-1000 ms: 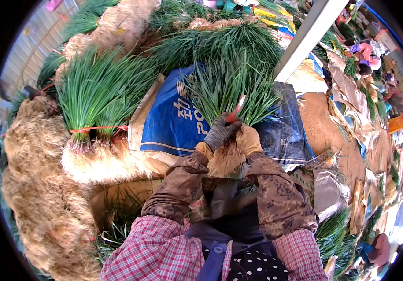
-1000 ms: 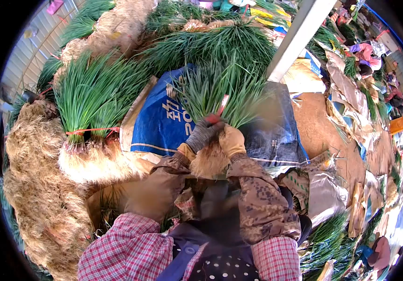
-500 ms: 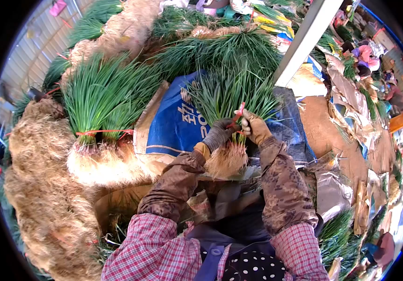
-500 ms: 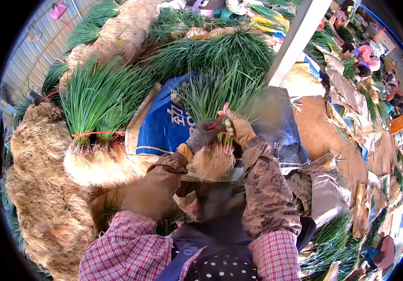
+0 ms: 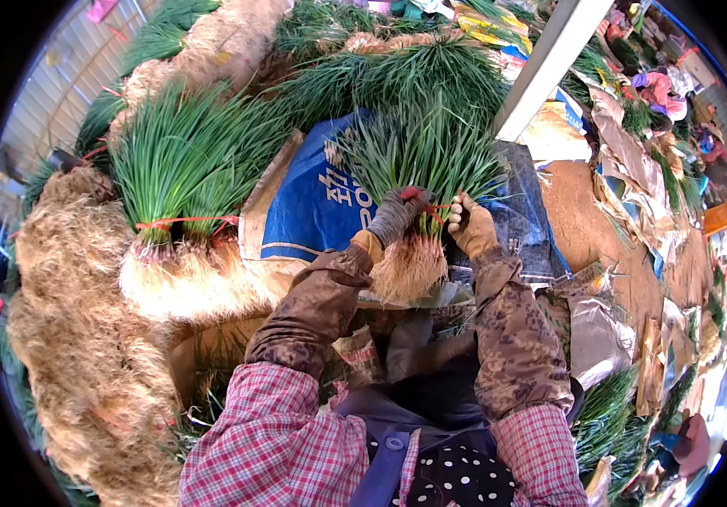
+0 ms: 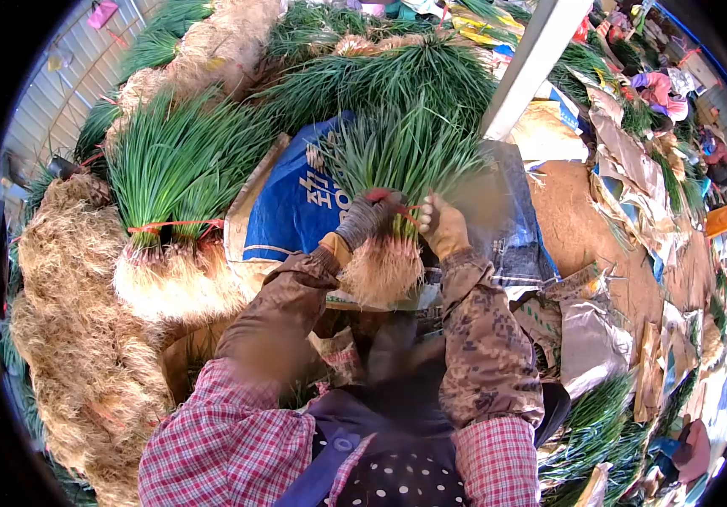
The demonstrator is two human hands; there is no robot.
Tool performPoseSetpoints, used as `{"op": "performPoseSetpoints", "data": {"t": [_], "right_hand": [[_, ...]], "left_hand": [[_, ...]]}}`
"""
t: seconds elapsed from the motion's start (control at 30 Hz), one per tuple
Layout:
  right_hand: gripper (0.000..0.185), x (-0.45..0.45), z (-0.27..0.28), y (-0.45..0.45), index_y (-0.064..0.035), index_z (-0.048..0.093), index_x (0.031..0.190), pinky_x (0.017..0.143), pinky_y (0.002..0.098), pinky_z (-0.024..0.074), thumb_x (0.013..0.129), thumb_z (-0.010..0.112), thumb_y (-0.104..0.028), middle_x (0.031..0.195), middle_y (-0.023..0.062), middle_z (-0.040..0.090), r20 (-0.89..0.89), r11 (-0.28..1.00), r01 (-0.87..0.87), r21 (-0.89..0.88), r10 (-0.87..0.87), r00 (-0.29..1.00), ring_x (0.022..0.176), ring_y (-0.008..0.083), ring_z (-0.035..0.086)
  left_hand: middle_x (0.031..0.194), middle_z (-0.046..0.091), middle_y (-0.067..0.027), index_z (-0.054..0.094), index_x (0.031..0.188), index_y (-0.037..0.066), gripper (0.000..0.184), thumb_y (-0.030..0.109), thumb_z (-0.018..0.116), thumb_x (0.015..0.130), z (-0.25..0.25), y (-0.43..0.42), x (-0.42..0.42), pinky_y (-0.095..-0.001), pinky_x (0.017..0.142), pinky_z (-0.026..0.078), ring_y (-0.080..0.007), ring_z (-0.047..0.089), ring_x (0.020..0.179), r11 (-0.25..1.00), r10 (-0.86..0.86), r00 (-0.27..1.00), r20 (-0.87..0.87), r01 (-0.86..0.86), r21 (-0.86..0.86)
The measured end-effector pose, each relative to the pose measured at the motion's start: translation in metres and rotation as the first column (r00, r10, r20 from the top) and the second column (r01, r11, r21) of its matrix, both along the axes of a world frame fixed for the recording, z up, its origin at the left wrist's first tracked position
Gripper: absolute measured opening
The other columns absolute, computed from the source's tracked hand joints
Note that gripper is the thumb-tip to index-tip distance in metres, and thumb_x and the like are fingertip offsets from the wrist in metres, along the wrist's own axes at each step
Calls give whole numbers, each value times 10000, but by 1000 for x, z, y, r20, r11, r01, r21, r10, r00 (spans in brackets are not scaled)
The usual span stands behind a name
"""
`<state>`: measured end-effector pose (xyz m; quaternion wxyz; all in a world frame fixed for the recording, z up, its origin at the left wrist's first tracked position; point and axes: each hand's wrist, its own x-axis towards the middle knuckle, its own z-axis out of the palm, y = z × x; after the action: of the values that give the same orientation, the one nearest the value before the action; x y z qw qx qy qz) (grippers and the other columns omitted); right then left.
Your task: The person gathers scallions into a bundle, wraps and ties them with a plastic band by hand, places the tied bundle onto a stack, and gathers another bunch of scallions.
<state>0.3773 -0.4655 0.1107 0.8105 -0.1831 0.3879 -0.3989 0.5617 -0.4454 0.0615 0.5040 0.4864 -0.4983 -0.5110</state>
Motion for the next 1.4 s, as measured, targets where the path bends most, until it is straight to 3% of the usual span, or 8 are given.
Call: {"op": "performPoseSetpoints", "data": {"t": [0.2, 0.5, 0.73, 0.83, 0.97, 1.07, 1.2, 1.4], "right_hand": [[219, -9, 10, 8, -85, 514, 890, 527, 258, 402, 984, 422, -259, 701, -13, 484, -93, 998, 15, -63, -21, 995, 592, 130, 460], [249, -14, 1, 21, -68, 608, 848, 549, 239, 501, 945, 539, -286, 738, 49, 627, -525, 901, -309, -305, 112, 844, 602, 122, 565], [241, 35, -37, 61, -18, 601, 970, 568, 276, 504, 956, 516, -242, 809, 83, 640, -776, 500, -648, -575, -82, 626, 679, 124, 612], [244, 61, -41, 72, -17, 591, 1005, 684, 422, 462, 925, 527, -239, 843, 214, 623, -818, 461, -677, -574, -273, 507, 806, 399, 599], [290, 65, -17, 75, -22, 596, 1000, 695, 424, 463, 939, 487, -284, 829, 222, 619, -871, 485, -726, -488, -211, 444, 811, 412, 592], [326, 41, -33, 52, -33, 606, 996, 687, 418, 475, 945, 462, -321, 809, 214, 623, -917, 107, -974, -199, -370, 146, 784, 402, 598], [273, 31, 7, 45, -26, 578, 928, 639, 457, 474, 913, 491, -285, 773, 204, 624, -959, 121, -982, -142, -263, 106, 731, 384, 609], [185, 93, -28, 70, -21, 572, 905, 620, 470, 471, 879, 505, -191, 730, 219, 605, -891, 398, -819, -412, -362, 273, 703, 400, 602]], "left_hand": [[799, 646, -108, 686, 968, 105, 302, 373, 629, 842, 30, -11, 7, -331, 760, 480, -226, 621, 783, 982, -159, 767, 621, 190, 17], [558, 503, 27, 673, 906, 110, 314, 415, 605, 873, 44, -29, 31, -244, 396, 272, -74, 367, 430, 781, -393, 909, -137, 409, 471], [539, 541, -8, 670, 768, 53, 316, 366, 691, 811, 43, -35, 21, -253, 392, 277, -88, 382, 418, 822, -347, 935, 71, 267, 502], [588, 584, -20, 680, 752, 49, 299, 343, 700, 802, 77, -28, 7, -247, 403, 305, -82, 415, 437, 773, -470, 788, 398, 151, 616], [598, 583, -28, 693, 752, 48, 280, 324, 713, 796, 48, -32, 32, -251, 396, 305, -93, 430, 444, 784, -421, 880, 221, 230, 577], [581, 555, -18, 702, 798, 59, 278, 336, 719, 797, 47, -23, 50, -250, 384, 291, -96, 428, 441, 767, -371, 926, 70, 263, 585], [581, 537, -10, 708, 894, 79, 266, 333, 707, 814, 41, -28, 55, -240, 423, 328, -107, 446, 475, 695, -428, 897, -112, 405, 594], [662, 629, -65, 709, 825, 34, 306, 313, 766, 712, 56, -41, 30, -286, 540, 459, -145, 562, 587, 767, -628, 656, 418, 430, 477]]}}
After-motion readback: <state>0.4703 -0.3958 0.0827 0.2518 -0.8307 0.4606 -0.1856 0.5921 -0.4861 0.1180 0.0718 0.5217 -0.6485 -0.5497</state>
